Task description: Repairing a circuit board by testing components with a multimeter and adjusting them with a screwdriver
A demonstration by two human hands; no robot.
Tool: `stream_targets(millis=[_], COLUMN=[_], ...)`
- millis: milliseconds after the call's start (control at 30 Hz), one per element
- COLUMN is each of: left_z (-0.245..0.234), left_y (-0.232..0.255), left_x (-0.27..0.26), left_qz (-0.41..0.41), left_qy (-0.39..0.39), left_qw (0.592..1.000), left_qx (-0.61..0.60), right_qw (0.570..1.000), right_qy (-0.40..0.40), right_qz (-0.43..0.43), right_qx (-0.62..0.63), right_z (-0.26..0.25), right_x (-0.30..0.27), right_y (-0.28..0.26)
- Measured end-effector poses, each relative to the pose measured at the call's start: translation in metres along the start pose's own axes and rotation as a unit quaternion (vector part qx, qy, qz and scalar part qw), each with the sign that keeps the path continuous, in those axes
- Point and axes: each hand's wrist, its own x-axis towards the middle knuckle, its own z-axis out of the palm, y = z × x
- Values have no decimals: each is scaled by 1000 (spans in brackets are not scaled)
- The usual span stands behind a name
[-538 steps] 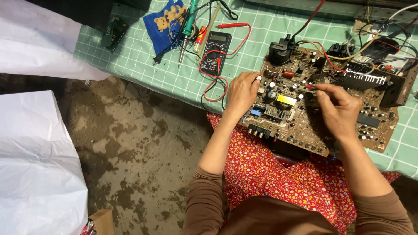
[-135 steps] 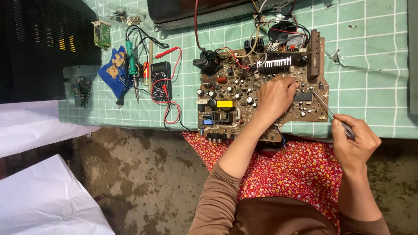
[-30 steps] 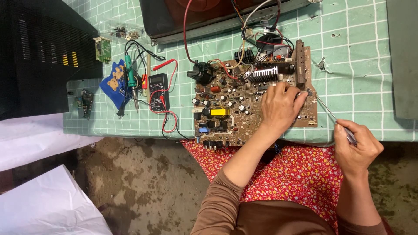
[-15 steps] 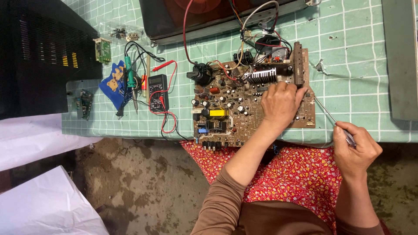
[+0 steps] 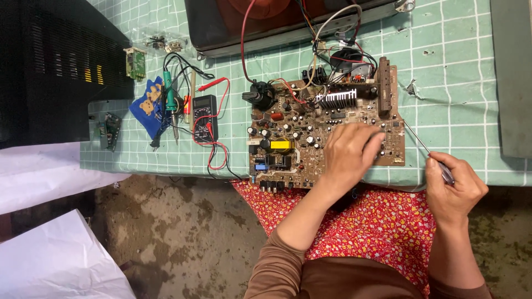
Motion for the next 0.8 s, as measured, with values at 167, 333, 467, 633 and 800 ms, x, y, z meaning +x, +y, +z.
stream_targets(millis=[167,333,467,633,800], left_z=[3,51,76,95,93], left_y=[3,-6,-15,-25,-24], left_x=[3,12,14,11,12], left_qz=[20,-14,-14,27,43], left_qy=[-51,-235,-221,-105,-69], left_qw=[998,966,966,982,987], left_qx=[-21,106,133,152,135], right_qw=[998,999,1000,998,993], right_qy=[-15,-16,-10,3,6], right_qz=[-52,-8,-1,37,8], right_qx=[-14,-26,-15,50,114], right_z=[10,5,0,-10,-36], right_x=[12,23,13,6,-1], right_y=[13,-14,-8,-13,-10])
